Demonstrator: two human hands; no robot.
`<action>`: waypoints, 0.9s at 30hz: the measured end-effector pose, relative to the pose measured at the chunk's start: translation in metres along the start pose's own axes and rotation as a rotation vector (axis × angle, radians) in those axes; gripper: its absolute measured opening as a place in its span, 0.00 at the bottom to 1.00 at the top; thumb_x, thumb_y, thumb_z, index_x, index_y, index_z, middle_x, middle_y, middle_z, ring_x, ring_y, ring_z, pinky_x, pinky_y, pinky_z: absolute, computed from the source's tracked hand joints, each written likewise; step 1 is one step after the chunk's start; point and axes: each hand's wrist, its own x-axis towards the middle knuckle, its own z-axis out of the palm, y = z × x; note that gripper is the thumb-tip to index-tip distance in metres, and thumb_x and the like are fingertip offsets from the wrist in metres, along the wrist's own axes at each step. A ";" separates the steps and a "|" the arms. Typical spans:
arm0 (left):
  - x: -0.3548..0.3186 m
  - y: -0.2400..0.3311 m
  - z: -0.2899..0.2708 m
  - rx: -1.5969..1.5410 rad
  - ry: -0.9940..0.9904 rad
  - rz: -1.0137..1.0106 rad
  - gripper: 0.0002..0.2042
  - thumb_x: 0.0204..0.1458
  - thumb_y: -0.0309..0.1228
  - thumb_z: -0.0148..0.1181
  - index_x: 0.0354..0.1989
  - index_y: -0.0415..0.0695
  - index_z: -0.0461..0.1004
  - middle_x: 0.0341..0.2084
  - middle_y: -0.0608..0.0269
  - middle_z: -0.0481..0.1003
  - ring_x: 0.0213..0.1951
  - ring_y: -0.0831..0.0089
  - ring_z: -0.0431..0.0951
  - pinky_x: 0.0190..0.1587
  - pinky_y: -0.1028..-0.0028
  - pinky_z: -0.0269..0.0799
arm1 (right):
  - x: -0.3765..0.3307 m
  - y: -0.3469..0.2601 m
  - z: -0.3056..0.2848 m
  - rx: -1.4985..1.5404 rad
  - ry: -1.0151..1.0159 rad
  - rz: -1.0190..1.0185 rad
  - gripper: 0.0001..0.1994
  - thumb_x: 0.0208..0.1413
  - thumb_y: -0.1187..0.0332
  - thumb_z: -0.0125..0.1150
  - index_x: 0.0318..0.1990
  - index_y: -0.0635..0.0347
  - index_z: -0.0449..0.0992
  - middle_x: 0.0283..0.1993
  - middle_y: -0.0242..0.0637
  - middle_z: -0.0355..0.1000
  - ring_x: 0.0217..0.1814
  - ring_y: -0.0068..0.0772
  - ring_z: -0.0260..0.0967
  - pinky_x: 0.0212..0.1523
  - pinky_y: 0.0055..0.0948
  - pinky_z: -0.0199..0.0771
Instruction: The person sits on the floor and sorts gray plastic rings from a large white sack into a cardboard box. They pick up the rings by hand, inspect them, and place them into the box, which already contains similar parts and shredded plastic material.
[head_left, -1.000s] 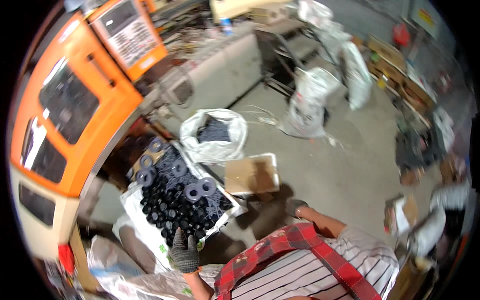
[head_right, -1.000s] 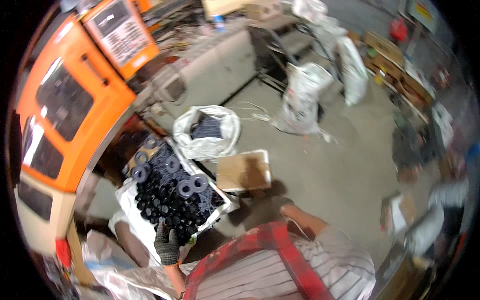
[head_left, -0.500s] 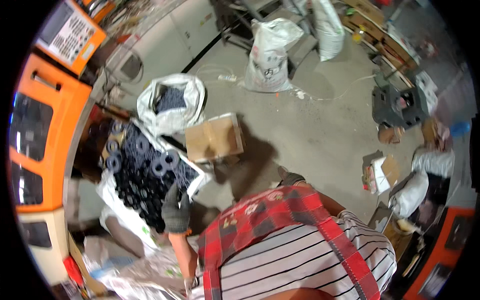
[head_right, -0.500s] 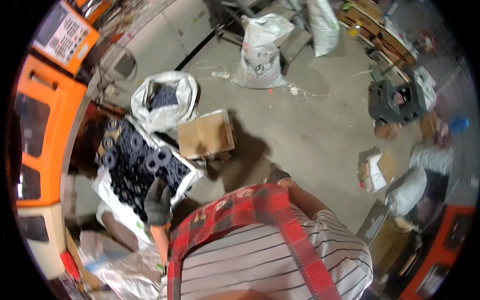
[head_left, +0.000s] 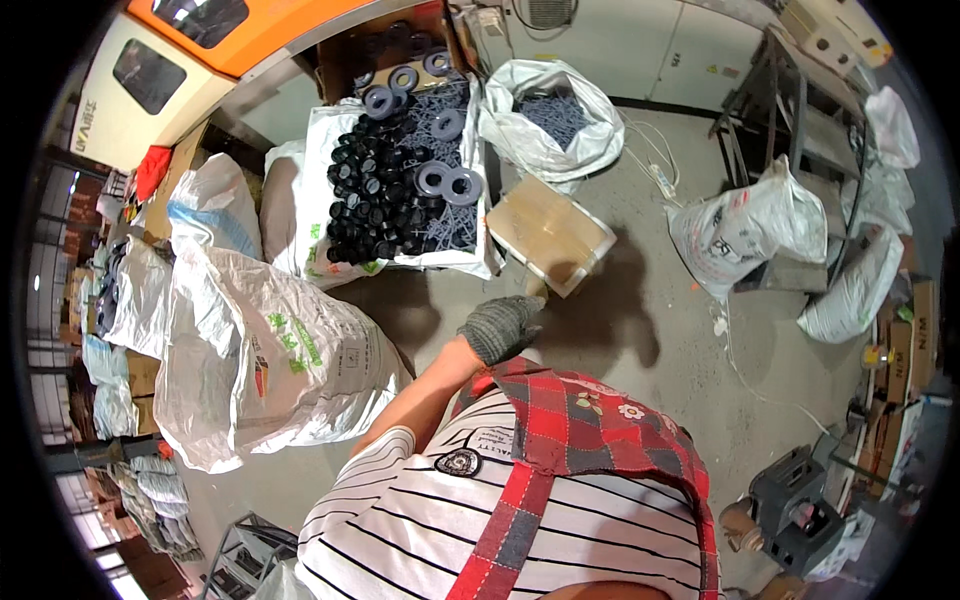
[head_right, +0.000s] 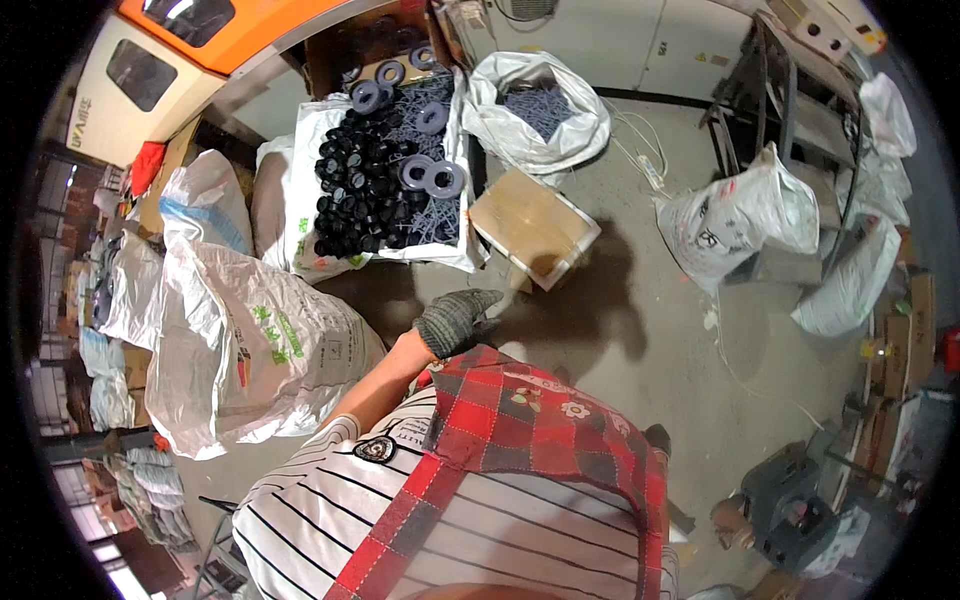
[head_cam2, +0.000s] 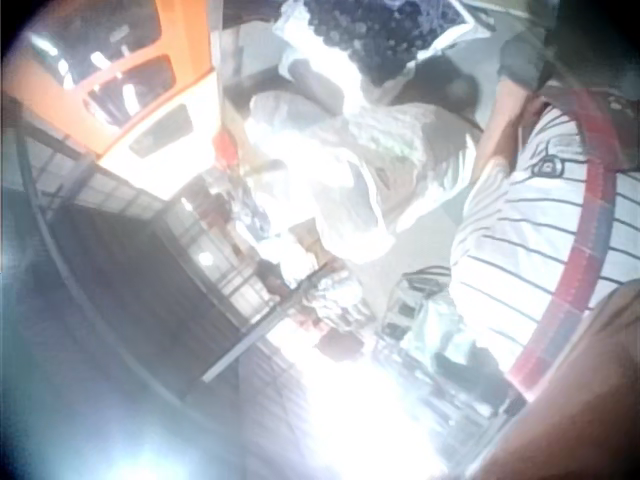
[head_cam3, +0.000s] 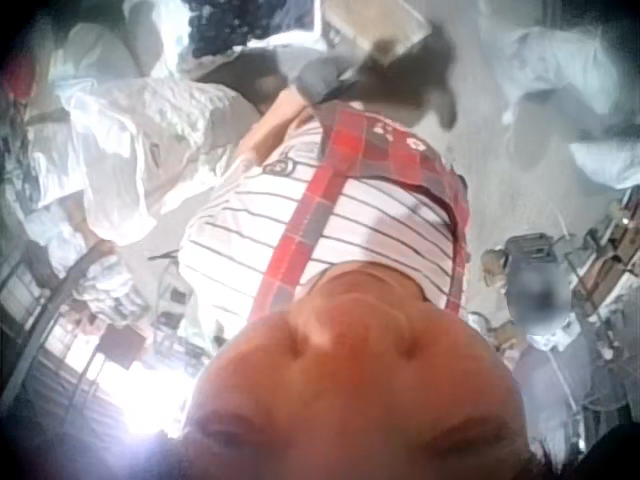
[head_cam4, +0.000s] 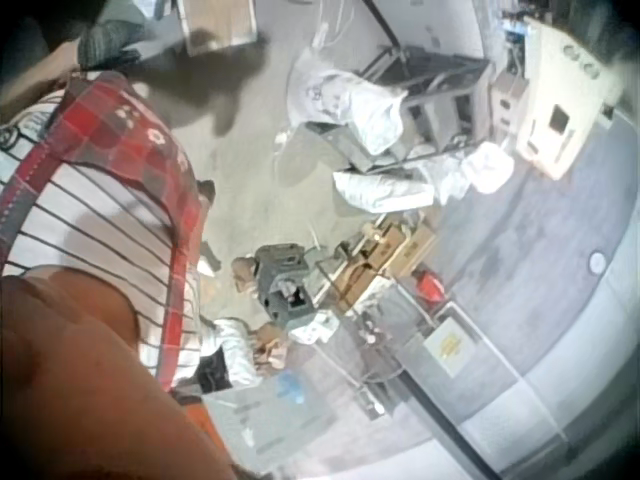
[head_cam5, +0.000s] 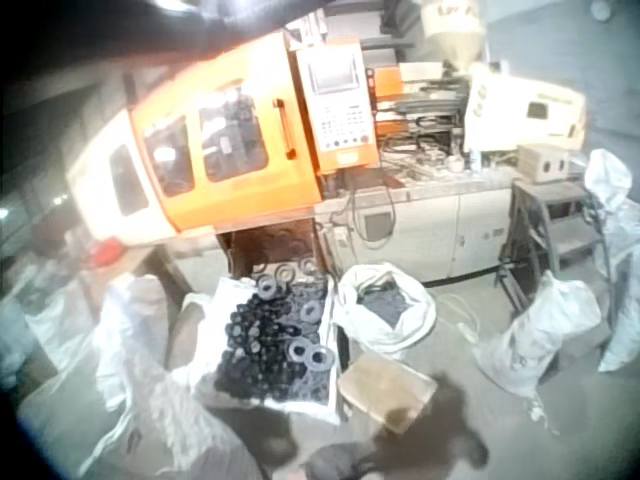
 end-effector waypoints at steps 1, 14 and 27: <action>0.000 -0.013 -0.002 -0.013 0.021 -0.012 0.22 0.47 0.40 0.54 0.49 0.42 0.67 0.39 0.48 0.72 0.42 0.53 0.72 0.46 0.61 0.66 | 0.006 -0.012 -0.007 -0.006 -0.001 -0.011 0.17 0.43 0.57 0.53 0.38 0.59 0.73 0.40 0.47 0.72 0.44 0.47 0.70 0.45 0.39 0.67; -0.170 -0.315 -0.221 0.663 0.999 -1.010 0.38 0.42 0.47 0.60 0.56 0.31 0.57 0.53 0.39 0.60 0.57 0.51 0.58 0.60 0.62 0.49 | 0.053 -0.254 0.003 -0.262 -0.088 -0.171 0.18 0.43 0.56 0.53 0.38 0.58 0.72 0.40 0.47 0.72 0.45 0.47 0.69 0.46 0.40 0.67; -0.141 -0.366 -0.171 -0.189 1.055 -1.064 0.33 0.44 0.34 0.62 0.58 0.34 0.55 0.56 0.45 0.60 0.58 0.56 0.60 0.59 0.67 0.54 | 0.072 -0.516 -0.043 -0.147 0.108 -0.346 0.14 0.45 0.59 0.57 0.35 0.61 0.73 0.33 0.49 0.72 0.40 0.48 0.69 0.41 0.36 0.68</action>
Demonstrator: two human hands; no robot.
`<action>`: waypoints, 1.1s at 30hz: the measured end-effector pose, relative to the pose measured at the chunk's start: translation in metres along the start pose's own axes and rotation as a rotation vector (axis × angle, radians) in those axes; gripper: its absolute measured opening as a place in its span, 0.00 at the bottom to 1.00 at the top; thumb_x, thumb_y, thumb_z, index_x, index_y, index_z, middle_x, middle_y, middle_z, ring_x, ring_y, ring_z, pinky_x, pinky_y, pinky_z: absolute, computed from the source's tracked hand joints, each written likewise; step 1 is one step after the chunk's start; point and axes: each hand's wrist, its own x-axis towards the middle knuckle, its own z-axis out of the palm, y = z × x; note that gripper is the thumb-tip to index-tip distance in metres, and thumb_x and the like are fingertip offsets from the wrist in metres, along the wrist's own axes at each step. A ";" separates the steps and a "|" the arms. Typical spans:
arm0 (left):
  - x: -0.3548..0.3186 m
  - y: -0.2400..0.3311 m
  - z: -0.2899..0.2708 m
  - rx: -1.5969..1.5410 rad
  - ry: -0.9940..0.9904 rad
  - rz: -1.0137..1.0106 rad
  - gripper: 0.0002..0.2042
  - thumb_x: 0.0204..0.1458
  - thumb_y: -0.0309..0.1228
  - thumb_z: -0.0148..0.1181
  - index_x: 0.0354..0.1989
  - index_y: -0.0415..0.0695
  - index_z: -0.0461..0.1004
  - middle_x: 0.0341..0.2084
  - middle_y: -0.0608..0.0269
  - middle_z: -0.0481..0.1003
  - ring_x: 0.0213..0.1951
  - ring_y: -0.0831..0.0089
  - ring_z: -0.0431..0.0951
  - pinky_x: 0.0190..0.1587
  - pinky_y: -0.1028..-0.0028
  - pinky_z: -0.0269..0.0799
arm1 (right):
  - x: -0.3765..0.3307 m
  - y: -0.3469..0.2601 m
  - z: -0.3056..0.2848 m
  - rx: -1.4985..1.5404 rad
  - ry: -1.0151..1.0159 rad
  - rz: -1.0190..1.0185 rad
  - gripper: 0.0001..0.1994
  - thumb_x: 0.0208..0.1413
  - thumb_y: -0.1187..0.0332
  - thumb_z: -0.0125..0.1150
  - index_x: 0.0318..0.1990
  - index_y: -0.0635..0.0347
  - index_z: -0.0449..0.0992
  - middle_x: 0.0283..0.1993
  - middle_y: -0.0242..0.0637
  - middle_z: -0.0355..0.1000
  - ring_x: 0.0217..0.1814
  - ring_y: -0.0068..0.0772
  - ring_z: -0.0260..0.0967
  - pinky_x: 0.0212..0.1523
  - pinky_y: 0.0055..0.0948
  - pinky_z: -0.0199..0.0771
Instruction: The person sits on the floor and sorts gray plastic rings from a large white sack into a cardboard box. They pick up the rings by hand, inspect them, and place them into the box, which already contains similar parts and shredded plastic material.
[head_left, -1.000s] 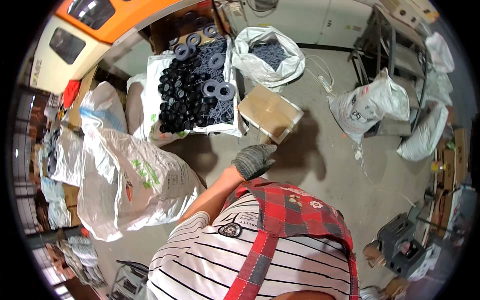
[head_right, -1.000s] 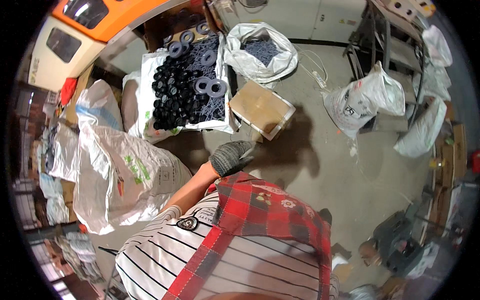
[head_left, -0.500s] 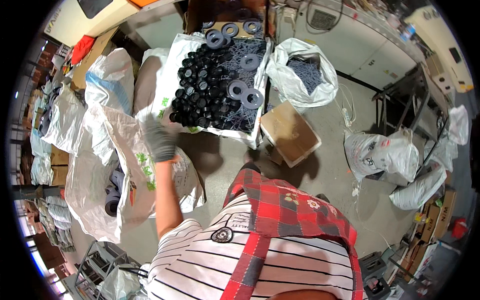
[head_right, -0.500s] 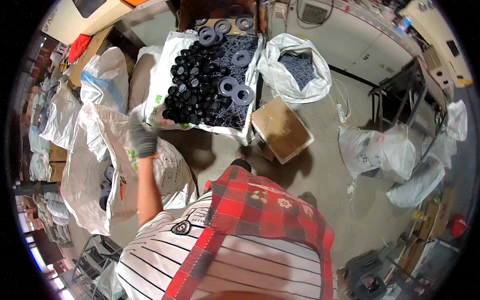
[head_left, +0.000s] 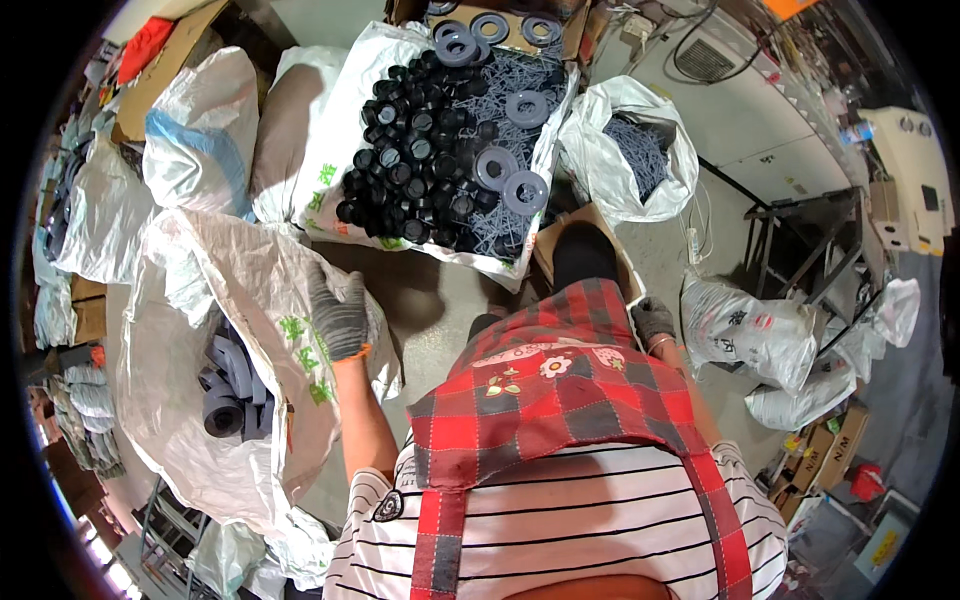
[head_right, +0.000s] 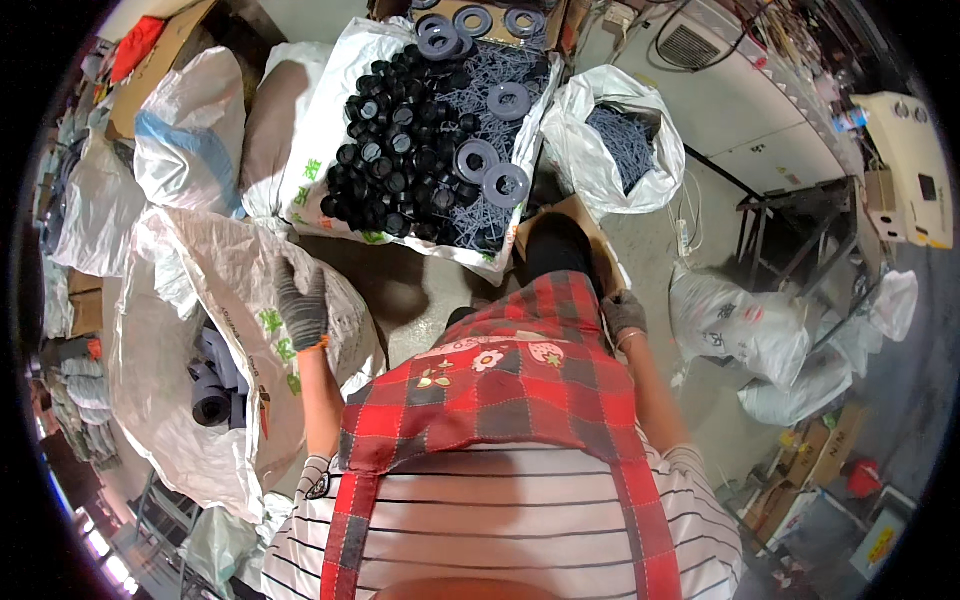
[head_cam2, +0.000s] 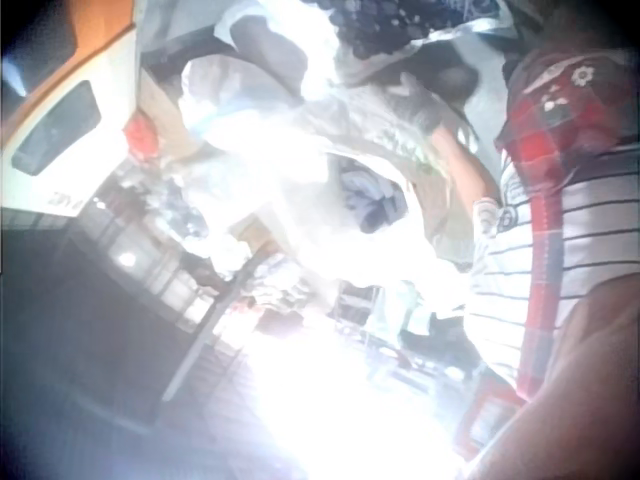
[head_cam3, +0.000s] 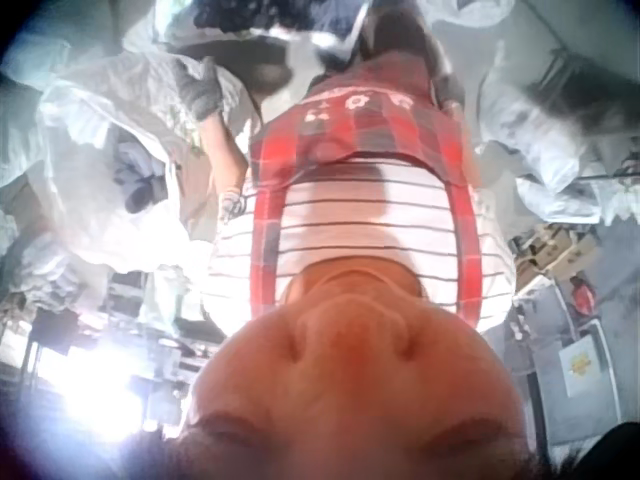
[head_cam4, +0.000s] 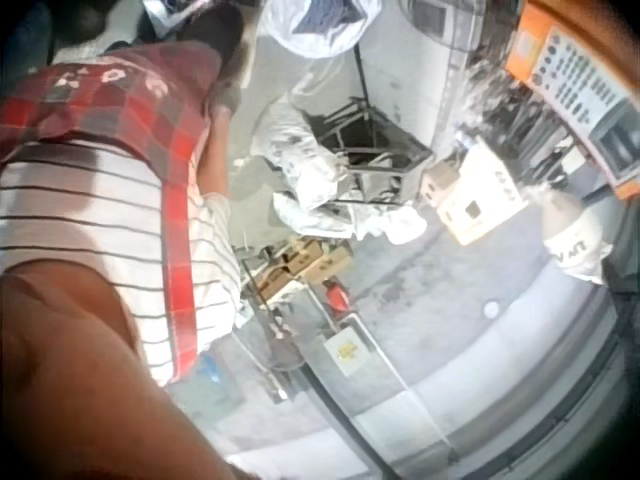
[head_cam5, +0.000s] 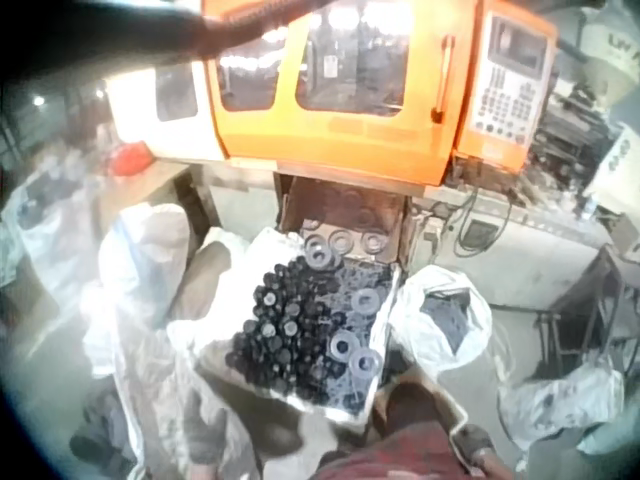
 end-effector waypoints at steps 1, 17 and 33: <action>-0.002 -0.004 0.011 -0.019 -0.022 -0.013 0.34 0.43 0.33 0.62 0.58 0.33 0.55 0.55 0.44 0.60 0.57 0.55 0.61 0.58 0.68 0.54 | 0.009 -0.012 -0.003 0.113 -0.038 0.048 0.14 0.45 0.60 0.58 0.34 0.60 0.72 0.31 0.47 0.72 0.37 0.48 0.69 0.39 0.36 0.68; 0.001 -0.039 0.194 -0.367 0.070 -0.547 0.39 0.43 0.27 0.62 0.62 0.36 0.44 0.55 0.45 0.59 0.53 0.60 0.66 0.51 0.67 0.66 | 0.291 -0.304 -0.043 -0.157 -0.411 -0.272 0.12 0.47 0.61 0.58 0.33 0.61 0.72 0.23 0.37 0.69 0.23 0.29 0.67 0.23 0.29 0.68; 0.044 -0.137 0.563 -0.670 -0.277 -0.742 0.41 0.38 0.26 0.67 0.61 0.36 0.49 0.52 0.57 0.65 0.52 0.70 0.66 0.54 0.72 0.60 | 0.682 -0.482 0.116 -1.054 -0.110 -0.790 0.31 0.43 0.61 0.54 0.59 0.51 0.57 0.61 0.47 0.55 0.63 0.46 0.53 0.60 0.38 0.54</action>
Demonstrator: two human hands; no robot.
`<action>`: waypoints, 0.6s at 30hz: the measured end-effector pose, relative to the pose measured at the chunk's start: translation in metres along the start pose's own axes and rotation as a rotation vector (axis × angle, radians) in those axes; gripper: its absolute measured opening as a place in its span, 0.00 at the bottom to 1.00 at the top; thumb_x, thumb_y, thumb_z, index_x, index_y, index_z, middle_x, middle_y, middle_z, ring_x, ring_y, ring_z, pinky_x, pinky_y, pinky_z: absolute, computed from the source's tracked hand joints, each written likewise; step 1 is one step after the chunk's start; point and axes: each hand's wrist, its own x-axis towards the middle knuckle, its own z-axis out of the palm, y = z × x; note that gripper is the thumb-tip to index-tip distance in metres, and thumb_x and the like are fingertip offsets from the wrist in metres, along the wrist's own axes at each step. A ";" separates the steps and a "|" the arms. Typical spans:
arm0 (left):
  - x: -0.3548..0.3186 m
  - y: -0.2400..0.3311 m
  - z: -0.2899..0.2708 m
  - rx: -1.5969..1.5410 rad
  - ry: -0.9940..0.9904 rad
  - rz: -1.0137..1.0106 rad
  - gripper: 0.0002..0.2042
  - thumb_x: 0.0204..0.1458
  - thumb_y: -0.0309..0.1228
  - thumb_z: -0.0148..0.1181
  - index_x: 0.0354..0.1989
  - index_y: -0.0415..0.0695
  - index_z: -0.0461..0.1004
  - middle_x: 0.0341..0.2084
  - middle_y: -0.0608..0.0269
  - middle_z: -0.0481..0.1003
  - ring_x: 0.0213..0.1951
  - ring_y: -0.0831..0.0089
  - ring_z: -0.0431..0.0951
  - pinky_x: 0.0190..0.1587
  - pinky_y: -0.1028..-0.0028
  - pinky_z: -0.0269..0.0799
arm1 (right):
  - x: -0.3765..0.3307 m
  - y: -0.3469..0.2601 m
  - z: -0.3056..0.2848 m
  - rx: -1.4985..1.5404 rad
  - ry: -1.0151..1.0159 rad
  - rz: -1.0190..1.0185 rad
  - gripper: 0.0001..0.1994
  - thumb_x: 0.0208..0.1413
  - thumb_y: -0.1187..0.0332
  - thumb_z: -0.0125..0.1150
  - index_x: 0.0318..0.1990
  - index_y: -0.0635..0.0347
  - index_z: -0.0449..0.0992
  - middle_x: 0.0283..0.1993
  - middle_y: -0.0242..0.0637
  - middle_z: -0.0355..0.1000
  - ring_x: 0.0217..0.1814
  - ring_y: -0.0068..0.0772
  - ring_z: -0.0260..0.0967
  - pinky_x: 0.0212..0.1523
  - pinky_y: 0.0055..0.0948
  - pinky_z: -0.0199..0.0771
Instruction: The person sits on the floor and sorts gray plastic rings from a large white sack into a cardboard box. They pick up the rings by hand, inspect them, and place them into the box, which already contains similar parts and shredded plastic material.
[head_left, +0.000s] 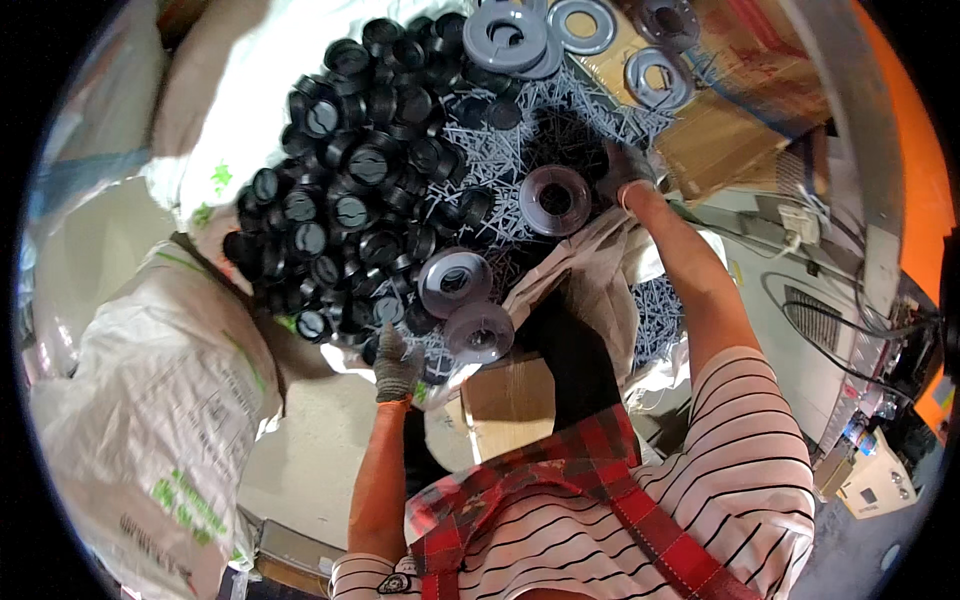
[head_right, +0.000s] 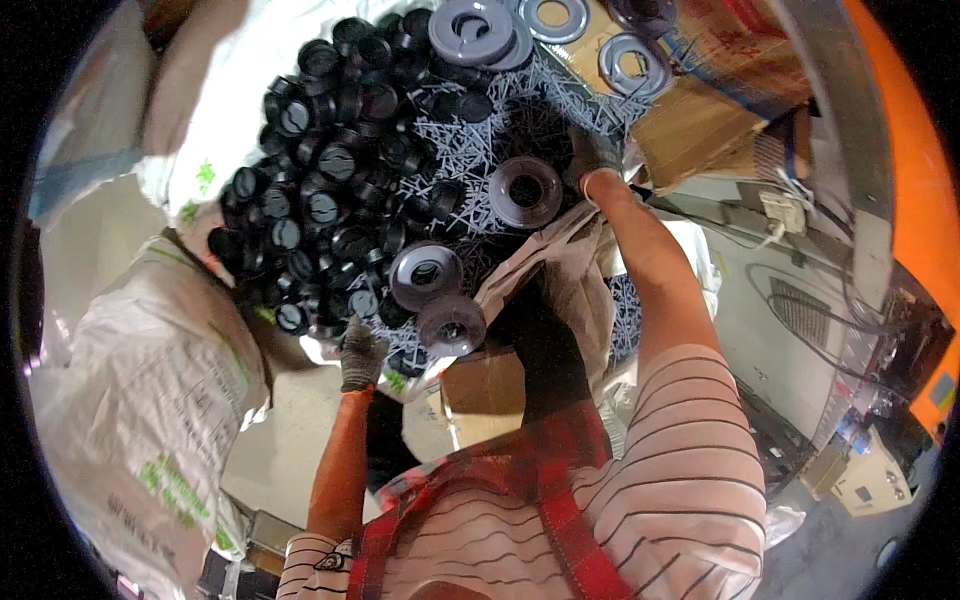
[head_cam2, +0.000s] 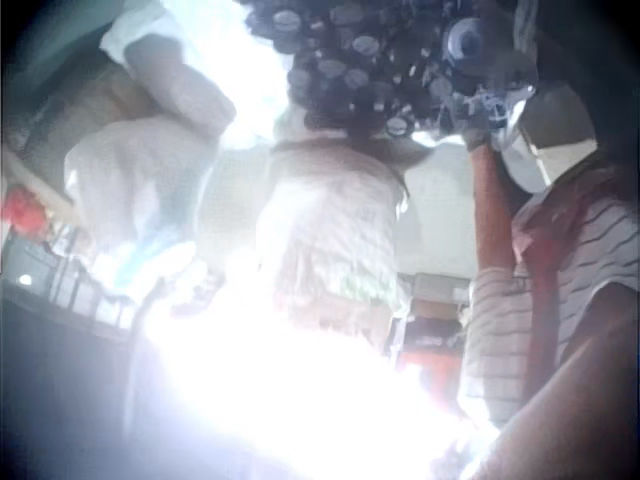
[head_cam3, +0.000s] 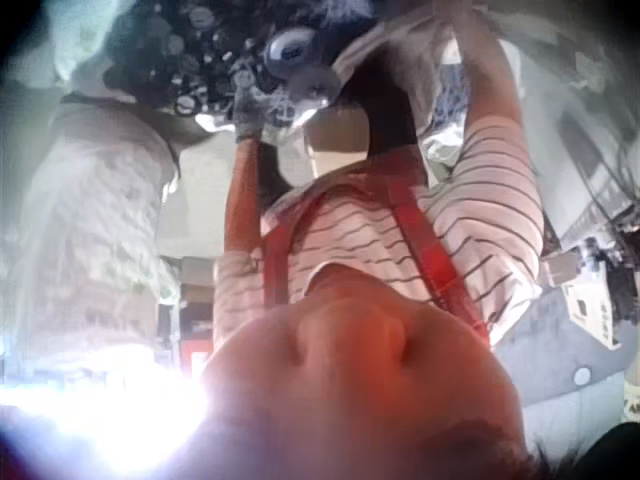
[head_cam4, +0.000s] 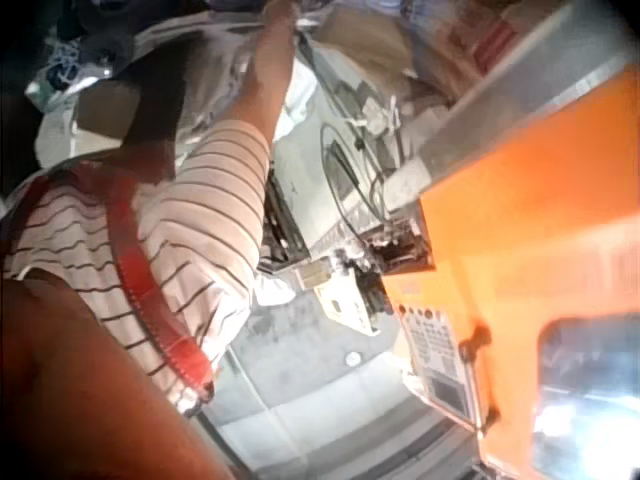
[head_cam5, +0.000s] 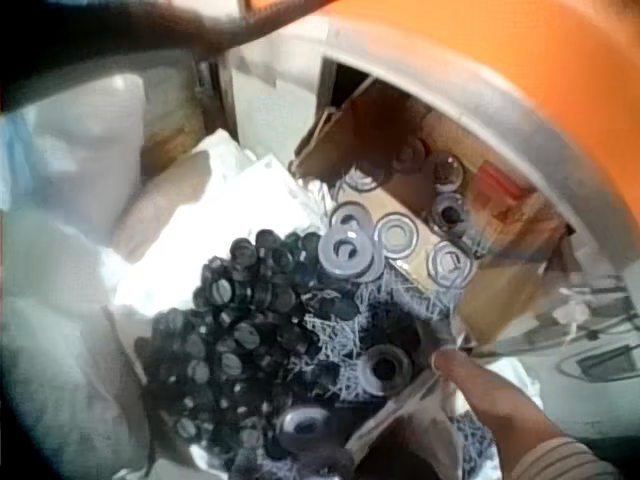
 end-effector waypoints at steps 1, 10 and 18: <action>0.016 0.009 0.013 -0.148 0.002 -0.017 0.39 0.39 0.26 0.66 0.61 0.36 0.50 0.52 0.57 0.65 0.52 0.71 0.66 0.54 0.72 0.61 | 0.026 0.000 0.012 -0.084 -0.019 0.036 0.32 0.44 0.62 0.53 0.60 0.51 0.56 0.62 0.47 0.54 0.64 0.46 0.51 0.61 0.39 0.52; 0.095 -0.015 0.043 -0.162 -0.183 0.085 0.22 0.43 0.19 0.59 0.50 0.39 0.62 0.42 0.63 0.69 0.43 0.76 0.69 0.45 0.76 0.67 | 0.180 0.017 0.114 -0.261 0.153 0.004 0.36 0.43 0.65 0.53 0.63 0.37 0.50 0.68 0.46 0.40 0.69 0.51 0.37 0.63 0.52 0.39; 0.084 -0.004 0.059 -0.043 0.017 0.247 0.21 0.42 0.24 0.64 0.47 0.39 0.67 0.40 0.62 0.71 0.43 0.74 0.69 0.48 0.72 0.65 | 0.211 0.026 0.136 -0.359 0.341 -0.032 0.37 0.41 0.68 0.53 0.64 0.46 0.48 0.65 0.54 0.43 0.68 0.55 0.39 0.65 0.46 0.41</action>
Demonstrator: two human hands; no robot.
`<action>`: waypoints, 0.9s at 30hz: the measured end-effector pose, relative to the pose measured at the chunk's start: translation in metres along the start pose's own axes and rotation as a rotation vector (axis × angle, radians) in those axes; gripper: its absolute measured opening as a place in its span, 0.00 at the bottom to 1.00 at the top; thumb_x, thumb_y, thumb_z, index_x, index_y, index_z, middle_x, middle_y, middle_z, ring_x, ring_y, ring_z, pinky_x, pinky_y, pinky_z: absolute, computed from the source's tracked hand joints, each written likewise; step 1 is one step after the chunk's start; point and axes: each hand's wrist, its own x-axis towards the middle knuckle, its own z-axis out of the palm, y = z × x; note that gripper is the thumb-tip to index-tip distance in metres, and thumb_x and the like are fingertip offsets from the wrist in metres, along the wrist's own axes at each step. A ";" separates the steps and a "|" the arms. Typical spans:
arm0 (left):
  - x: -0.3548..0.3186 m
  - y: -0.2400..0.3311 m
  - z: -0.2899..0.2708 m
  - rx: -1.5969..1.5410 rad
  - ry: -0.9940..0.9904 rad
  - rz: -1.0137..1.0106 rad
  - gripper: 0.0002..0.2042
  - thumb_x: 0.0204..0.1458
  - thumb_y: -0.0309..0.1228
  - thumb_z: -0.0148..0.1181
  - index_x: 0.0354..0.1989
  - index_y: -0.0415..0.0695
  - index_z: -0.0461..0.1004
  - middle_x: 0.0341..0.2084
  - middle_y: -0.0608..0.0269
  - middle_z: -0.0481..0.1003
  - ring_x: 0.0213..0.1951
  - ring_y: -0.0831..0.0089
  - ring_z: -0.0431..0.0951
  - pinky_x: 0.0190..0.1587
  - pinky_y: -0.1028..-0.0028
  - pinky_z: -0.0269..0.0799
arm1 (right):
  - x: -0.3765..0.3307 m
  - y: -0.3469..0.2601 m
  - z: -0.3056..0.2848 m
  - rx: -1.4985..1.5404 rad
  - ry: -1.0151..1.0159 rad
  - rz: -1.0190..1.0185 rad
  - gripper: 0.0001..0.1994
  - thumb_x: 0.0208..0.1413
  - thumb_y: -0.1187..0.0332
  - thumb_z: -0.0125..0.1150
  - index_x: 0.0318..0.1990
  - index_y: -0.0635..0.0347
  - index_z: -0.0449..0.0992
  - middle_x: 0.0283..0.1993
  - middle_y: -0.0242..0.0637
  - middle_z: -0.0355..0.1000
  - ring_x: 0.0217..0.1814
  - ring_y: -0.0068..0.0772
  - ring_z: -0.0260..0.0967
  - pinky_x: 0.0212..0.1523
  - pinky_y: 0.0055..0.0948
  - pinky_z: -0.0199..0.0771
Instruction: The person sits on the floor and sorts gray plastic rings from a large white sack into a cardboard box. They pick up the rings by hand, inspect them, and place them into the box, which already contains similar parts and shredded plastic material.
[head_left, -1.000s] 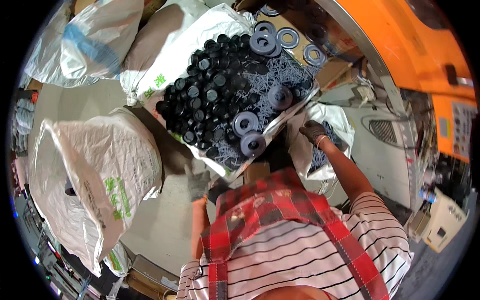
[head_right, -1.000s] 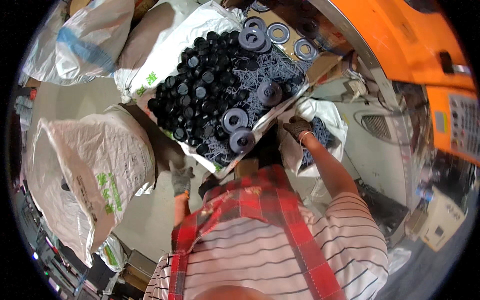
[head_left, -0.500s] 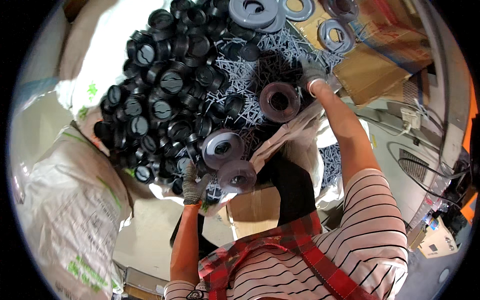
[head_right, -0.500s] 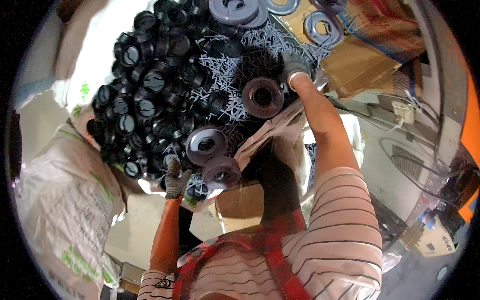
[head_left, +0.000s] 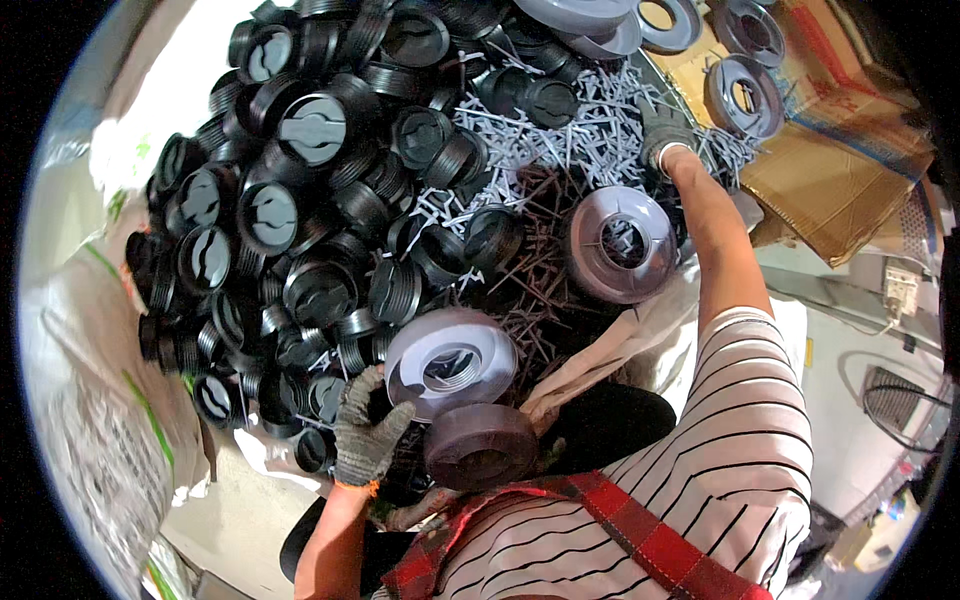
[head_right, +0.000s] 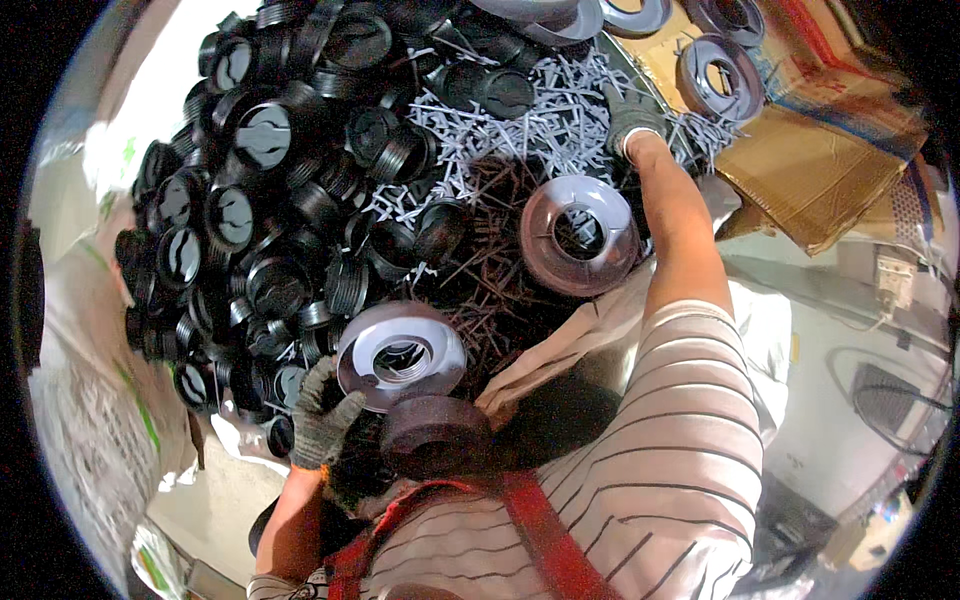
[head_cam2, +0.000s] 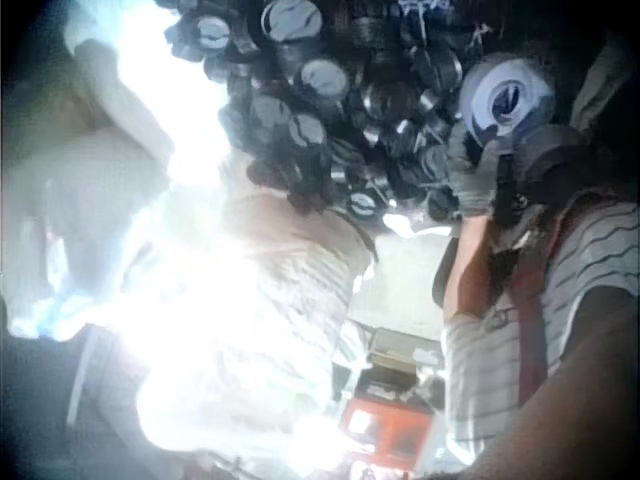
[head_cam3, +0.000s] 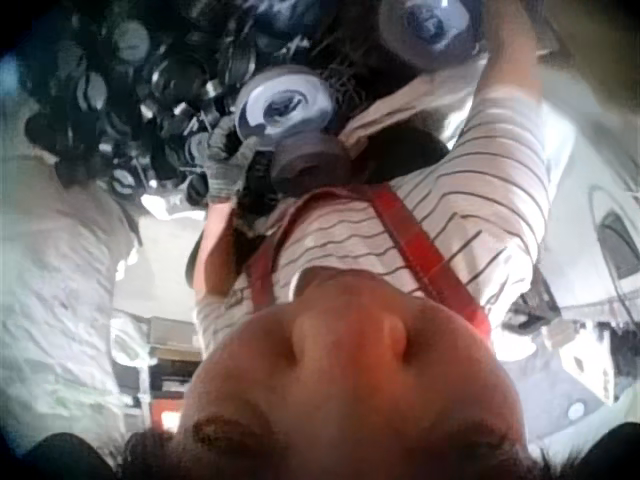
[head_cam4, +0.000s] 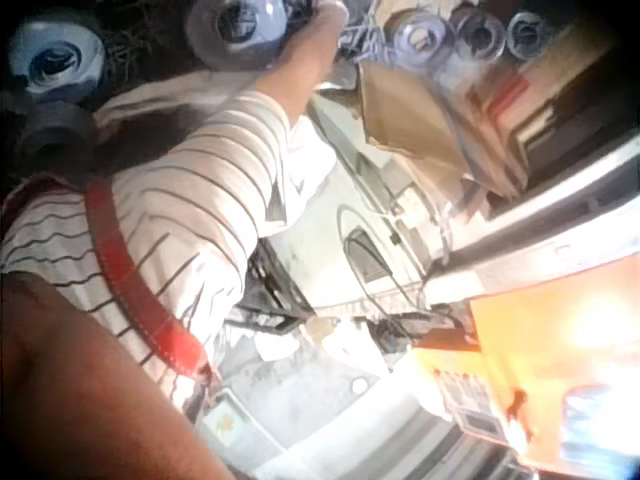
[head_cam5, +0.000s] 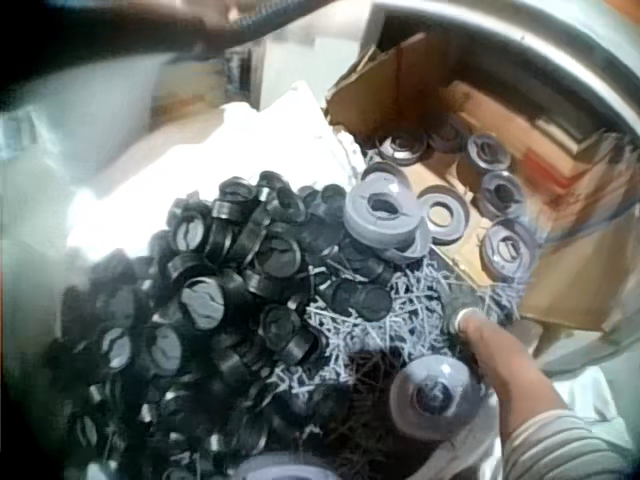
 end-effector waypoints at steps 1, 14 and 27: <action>0.005 0.001 0.004 -0.035 -0.028 -0.048 0.19 0.42 0.24 0.64 0.44 0.40 0.68 0.38 0.64 0.71 0.41 0.76 0.69 0.46 0.75 0.65 | 0.000 0.000 -0.006 0.002 -0.055 -0.013 0.37 0.42 0.67 0.52 0.64 0.45 0.47 0.65 0.54 0.45 0.68 0.55 0.40 0.65 0.45 0.42; -0.012 -0.007 -0.003 -0.480 0.252 -0.249 0.09 0.43 0.24 0.59 0.34 0.44 0.69 0.31 0.68 0.71 0.34 0.78 0.70 0.42 0.78 0.66 | -0.009 0.002 0.014 0.180 0.090 0.025 0.29 0.46 0.67 0.50 0.59 0.45 0.56 0.62 0.50 0.50 0.63 0.49 0.52 0.55 0.53 0.58; -0.014 0.060 -0.030 -0.094 0.791 0.069 0.22 0.45 0.34 0.59 0.48 0.40 0.63 0.36 0.61 0.69 0.40 0.71 0.69 0.46 0.71 0.66 | 0.000 0.003 0.017 0.341 0.135 0.106 0.35 0.40 0.67 0.54 0.61 0.55 0.53 0.61 0.52 0.53 0.62 0.52 0.52 0.60 0.40 0.55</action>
